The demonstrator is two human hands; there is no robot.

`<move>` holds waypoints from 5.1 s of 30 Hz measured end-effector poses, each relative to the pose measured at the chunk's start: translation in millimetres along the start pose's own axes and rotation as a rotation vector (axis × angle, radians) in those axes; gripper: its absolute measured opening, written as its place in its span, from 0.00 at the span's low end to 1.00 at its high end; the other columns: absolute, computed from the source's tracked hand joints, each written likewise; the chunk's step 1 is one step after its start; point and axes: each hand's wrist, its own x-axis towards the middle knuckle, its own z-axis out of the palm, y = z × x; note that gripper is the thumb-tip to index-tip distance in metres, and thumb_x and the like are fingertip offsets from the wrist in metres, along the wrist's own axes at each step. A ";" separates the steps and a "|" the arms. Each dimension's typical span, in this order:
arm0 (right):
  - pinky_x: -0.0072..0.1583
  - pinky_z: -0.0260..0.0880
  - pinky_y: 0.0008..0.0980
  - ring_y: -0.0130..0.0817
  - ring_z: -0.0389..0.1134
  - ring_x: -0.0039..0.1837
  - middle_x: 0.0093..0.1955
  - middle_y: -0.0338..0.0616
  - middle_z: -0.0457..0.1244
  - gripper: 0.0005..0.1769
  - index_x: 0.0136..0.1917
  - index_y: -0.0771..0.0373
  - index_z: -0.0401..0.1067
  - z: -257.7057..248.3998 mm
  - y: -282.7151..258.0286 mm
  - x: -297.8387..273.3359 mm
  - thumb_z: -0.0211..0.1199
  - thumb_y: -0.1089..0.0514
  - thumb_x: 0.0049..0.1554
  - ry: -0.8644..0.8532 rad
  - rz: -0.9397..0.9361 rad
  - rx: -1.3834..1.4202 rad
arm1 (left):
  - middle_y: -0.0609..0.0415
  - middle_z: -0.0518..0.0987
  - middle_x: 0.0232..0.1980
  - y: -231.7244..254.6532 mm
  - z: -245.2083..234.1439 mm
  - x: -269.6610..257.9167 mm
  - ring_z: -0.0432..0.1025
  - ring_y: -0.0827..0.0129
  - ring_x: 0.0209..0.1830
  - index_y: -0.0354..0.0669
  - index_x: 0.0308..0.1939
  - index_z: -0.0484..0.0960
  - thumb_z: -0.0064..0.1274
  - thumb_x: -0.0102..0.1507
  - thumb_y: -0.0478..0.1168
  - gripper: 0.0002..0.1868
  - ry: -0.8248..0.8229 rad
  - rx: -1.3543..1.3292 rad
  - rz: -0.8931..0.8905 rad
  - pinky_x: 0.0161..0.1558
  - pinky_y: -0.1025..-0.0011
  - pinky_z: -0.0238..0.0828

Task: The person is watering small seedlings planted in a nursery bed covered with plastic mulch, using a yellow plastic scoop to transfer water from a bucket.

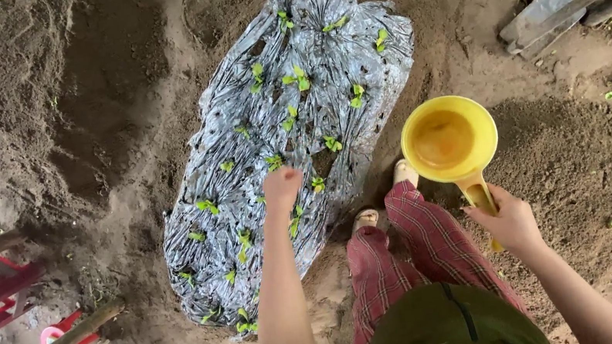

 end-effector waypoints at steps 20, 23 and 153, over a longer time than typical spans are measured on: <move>0.59 0.77 0.46 0.51 0.74 0.58 0.56 0.56 0.72 0.35 0.70 0.59 0.71 75.3 27.2 17.1 0.69 0.49 0.51 -0.093 -0.373 -0.228 | 0.51 0.79 0.35 149.9 118.8 -65.3 0.78 0.58 0.40 0.47 0.32 0.84 0.44 0.64 0.39 0.12 0.138 0.537 0.759 0.38 0.62 0.77; 0.57 0.78 0.45 0.52 0.74 0.57 0.55 0.56 0.72 0.35 0.70 0.57 0.70 78.1 27.4 16.5 0.70 0.49 0.50 -0.113 -0.420 -0.197 | 0.43 0.84 0.38 122.4 138.3 -39.9 0.81 0.52 0.42 0.41 0.36 0.86 0.45 0.64 0.38 0.13 -0.179 0.656 0.387 0.37 0.58 0.81; 0.63 0.72 0.48 0.57 0.70 0.64 0.61 0.61 0.70 0.40 0.73 0.64 0.70 58.0 17.8 20.3 0.72 0.51 0.49 -0.086 -0.245 -0.159 | 0.42 0.65 0.73 24.3 -136.3 -103.4 0.49 0.43 0.79 0.43 0.69 0.72 0.50 0.69 0.37 0.23 0.448 -0.354 -0.019 0.74 0.34 0.43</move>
